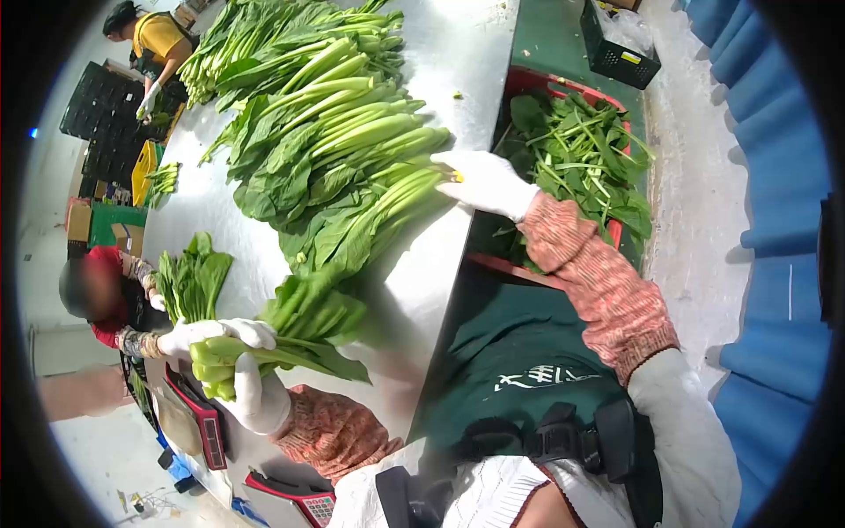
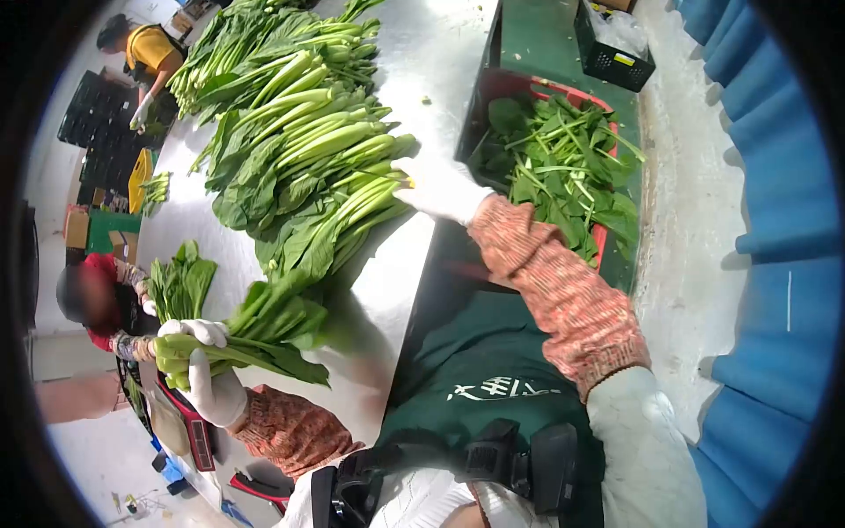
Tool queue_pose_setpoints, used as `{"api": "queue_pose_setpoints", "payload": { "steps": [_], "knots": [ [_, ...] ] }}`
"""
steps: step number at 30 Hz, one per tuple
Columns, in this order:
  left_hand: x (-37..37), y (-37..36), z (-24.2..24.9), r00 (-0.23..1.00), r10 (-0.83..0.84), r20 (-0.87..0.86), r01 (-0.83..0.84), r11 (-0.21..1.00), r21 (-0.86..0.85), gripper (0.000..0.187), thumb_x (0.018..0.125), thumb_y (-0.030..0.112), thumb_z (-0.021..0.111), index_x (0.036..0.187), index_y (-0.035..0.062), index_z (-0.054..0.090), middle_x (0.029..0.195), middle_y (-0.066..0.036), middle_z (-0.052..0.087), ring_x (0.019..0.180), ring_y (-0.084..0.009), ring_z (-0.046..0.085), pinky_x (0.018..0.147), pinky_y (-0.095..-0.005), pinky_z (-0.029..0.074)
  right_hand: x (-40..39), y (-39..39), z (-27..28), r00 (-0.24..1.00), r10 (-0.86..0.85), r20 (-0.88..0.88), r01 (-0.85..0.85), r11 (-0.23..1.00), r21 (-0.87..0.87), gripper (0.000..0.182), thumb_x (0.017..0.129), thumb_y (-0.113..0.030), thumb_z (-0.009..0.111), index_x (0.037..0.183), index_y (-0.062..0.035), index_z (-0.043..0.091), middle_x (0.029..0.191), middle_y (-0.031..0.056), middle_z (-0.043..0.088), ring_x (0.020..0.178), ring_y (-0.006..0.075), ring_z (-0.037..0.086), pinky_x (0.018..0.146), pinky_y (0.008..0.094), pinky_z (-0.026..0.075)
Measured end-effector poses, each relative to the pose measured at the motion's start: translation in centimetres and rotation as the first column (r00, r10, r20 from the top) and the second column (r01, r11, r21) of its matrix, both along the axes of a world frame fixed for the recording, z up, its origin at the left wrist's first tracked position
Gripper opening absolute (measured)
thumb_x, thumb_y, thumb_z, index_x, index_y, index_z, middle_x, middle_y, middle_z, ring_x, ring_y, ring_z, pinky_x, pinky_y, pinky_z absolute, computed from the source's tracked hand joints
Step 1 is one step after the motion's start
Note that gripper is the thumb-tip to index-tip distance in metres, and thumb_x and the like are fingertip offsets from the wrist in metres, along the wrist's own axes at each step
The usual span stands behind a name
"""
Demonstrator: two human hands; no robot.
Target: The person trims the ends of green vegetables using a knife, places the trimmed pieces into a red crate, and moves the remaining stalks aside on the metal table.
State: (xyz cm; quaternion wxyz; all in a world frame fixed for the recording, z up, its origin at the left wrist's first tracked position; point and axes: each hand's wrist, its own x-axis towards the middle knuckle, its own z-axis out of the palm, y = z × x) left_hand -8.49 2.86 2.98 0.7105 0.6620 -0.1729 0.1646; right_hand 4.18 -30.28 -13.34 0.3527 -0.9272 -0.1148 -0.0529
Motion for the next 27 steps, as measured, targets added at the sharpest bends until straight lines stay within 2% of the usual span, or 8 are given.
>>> {"api": "queue_pose_setpoints", "payload": {
  "steps": [2,4,6,11,14,19,24,27],
  "knots": [
    [-0.5,0.2,0.7,0.997,0.071,0.000,-0.070,0.987,0.145,0.045,0.085,0.002,0.057,0.128,0.0010,0.045,0.097,-0.010,0.054,0.084,-0.0199,0.051,0.078,-0.0354,0.042,0.2,1.4,-0.4,0.997,-0.050,-0.051,0.050,0.999,-0.017,0.042,0.084,-0.029,0.070,0.118,-0.0058,0.065,0.106,0.0153,0.069,0.095,0.0288,0.068,0.084,0.0363,0.054],
    [-0.5,-1.1,1.0,0.974,0.197,0.112,-0.222,0.931,0.289,0.036,0.082,-0.002,0.060,0.119,-0.0019,0.056,0.095,-0.008,0.059,0.082,-0.0150,0.053,0.075,-0.0304,0.044,0.5,1.3,0.6,0.981,-0.048,-0.186,0.075,0.987,0.142,0.039,0.083,-0.025,0.072,0.114,-0.0025,0.065,0.097,0.0129,0.068,0.087,0.0219,0.067,0.079,0.0323,0.053],
    [-1.0,-2.4,1.7,0.969,0.245,-0.016,-0.218,0.890,0.401,0.031,0.080,-0.003,0.065,0.111,-0.0030,0.061,0.090,-0.006,0.062,0.076,-0.0114,0.055,0.072,-0.0257,0.045,0.3,0.5,2.1,0.965,0.089,-0.245,0.028,0.899,0.436,0.034,0.083,-0.020,0.074,0.109,0.0003,0.065,0.086,0.0015,0.062,0.076,0.0090,0.057,0.069,0.0249,0.050],
    [0.2,-7.2,-0.1,0.989,0.145,0.011,-0.110,0.701,0.704,0.024,0.077,-0.006,0.070,0.100,0.0008,0.065,0.084,-0.005,0.066,0.074,-0.0115,0.061,0.071,-0.0255,0.049,-1.7,1.7,6.1,0.891,0.171,-0.420,0.171,0.732,0.659,0.039,0.084,-0.029,0.078,0.106,-0.0012,0.064,0.086,0.0022,0.062,0.069,0.0067,0.055,0.053,0.0223,0.044],
    [0.2,-9.1,-1.5,0.979,0.136,0.149,-0.202,0.625,0.754,0.025,0.073,-0.005,0.072,0.097,0.0020,0.065,0.091,-0.011,0.067,0.082,-0.0227,0.066,0.077,-0.0298,0.051,-2.5,2.2,9.4,0.917,0.201,-0.344,0.135,0.654,0.744,0.034,0.079,-0.025,0.081,0.099,-0.0019,0.066,0.089,0.0057,0.064,0.083,0.0125,0.059,0.068,0.0279,0.051],
    [3.1,-12.0,-2.3,0.871,0.013,0.491,-0.472,0.301,0.829,0.031,0.067,0.003,0.074,0.097,0.0042,0.067,0.142,-0.027,0.046,0.123,-0.0471,0.049,0.105,-0.0490,0.038,-4.1,3.7,13.1,0.982,0.183,-0.038,-0.107,0.716,0.690,0.029,0.079,-0.020,0.078,0.093,0.0020,0.065,0.082,0.0076,0.066,0.075,0.0138,0.061,0.070,0.0297,0.051],
    [4.2,-11.9,-2.3,0.889,0.047,0.455,-0.391,0.595,0.702,0.026,0.069,0.000,0.074,0.094,0.0016,0.067,0.120,-0.024,0.056,0.109,-0.0388,0.058,0.094,-0.0413,0.048,-6.3,3.2,13.8,0.982,0.146,0.117,-0.185,0.653,0.735,0.018,0.085,-0.012,0.068,0.097,0.0006,0.063,0.085,0.0088,0.068,0.072,0.0166,0.066,0.066,0.0313,0.052],
    [3.6,-11.4,0.2,0.934,-0.030,0.355,-0.256,0.636,0.728,0.026,0.069,0.000,0.073,0.093,0.0023,0.067,0.117,-0.022,0.058,0.107,-0.0381,0.059,0.092,-0.0413,0.048,-7.5,1.8,14.4,0.916,0.001,0.401,-0.089,0.975,0.202,0.026,0.087,-0.002,0.061,0.113,-0.0027,0.063,0.093,0.0119,0.069,0.077,0.0254,0.068,0.068,0.0315,0.054]
  ]
}}
